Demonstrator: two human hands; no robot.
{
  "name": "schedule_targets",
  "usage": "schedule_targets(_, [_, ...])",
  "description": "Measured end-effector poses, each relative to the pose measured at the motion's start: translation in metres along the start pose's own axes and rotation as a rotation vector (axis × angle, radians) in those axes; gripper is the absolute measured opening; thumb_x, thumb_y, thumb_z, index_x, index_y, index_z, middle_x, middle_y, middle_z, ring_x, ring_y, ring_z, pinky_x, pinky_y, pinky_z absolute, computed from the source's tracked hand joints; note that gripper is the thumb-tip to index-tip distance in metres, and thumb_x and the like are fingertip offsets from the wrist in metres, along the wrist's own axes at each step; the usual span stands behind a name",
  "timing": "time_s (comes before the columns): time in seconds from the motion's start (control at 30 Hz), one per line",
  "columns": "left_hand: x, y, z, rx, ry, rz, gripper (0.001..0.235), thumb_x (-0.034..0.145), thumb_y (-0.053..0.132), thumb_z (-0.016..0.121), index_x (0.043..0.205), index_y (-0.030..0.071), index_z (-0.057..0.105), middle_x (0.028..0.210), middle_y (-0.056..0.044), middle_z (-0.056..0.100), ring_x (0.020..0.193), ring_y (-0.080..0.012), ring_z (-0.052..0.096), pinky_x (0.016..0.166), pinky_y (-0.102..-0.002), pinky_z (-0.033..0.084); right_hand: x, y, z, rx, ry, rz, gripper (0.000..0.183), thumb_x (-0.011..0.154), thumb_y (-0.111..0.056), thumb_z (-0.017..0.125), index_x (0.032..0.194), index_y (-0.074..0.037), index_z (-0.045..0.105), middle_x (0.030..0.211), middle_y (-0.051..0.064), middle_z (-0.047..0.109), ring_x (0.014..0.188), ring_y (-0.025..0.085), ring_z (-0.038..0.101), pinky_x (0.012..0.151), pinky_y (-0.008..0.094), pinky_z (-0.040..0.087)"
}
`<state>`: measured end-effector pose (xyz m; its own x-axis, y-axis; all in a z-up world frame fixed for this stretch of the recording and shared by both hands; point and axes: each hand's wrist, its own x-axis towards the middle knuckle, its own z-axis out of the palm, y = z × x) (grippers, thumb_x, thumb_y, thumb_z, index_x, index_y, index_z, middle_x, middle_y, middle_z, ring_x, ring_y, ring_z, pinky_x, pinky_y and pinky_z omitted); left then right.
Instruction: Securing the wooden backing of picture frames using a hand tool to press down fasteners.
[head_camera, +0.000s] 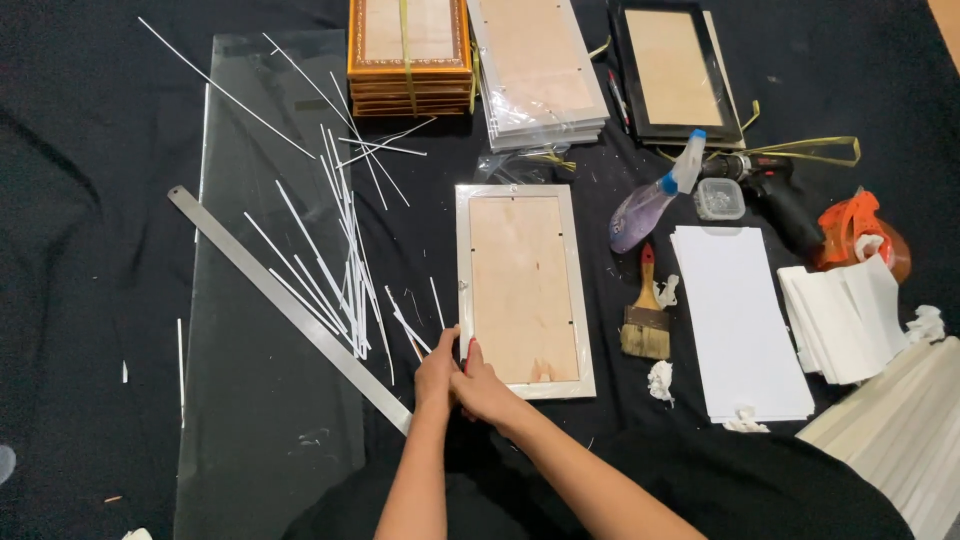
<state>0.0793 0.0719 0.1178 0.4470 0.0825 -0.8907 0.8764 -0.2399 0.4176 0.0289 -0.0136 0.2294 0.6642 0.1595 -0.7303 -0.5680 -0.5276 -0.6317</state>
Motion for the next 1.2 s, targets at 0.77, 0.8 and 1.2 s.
schedule_targets(0.77, [0.017, -0.038, 0.034, 0.611, 0.098, 0.603, 0.097, 0.077, 0.032, 0.084, 0.159, 0.029, 0.033, 0.093, -0.007, 0.065, 0.087, -0.0272, 0.066, 0.077, -0.042, 0.050, 0.020, 0.154, -0.014, 0.404, 0.281, 0.048, 0.056, 0.090, -0.021, 0.045, 0.144, -0.026, 0.058, 0.105, 0.004, 0.069, 0.082, 0.015, 0.055, 0.077, 0.027, 0.042])
schedule_targets(0.8, [0.016, -0.039, 0.037, 0.613, 0.092, 0.599, 0.097, 0.077, 0.032, 0.084, 0.159, 0.029, 0.033, 0.093, -0.007, 0.065, 0.087, -0.0272, 0.066, 0.077, -0.042, 0.050, 0.024, 0.158, -0.006, 0.406, 0.282, 0.055, 0.056, 0.090, -0.021, 0.045, 0.144, -0.026, 0.058, 0.105, 0.004, 0.069, 0.082, 0.015, 0.055, 0.077, 0.027, 0.042])
schedule_targets(1.2, [0.045, -0.057, 0.046, 0.530, 0.177, 0.623, 0.094, 0.081, 0.024, 0.070, 0.163, 0.019, 0.025, 0.138, -0.010, 0.056, 0.110, -0.0278, 0.067, 0.095, -0.048, 0.052, -0.002, 0.108, -0.044, 0.984, 0.419, 0.033, 0.042, 0.096, -0.013, 0.052, 0.137, -0.007, 0.057, 0.112, 0.017, 0.076, 0.084, 0.020, 0.067, 0.077, 0.030, 0.054])
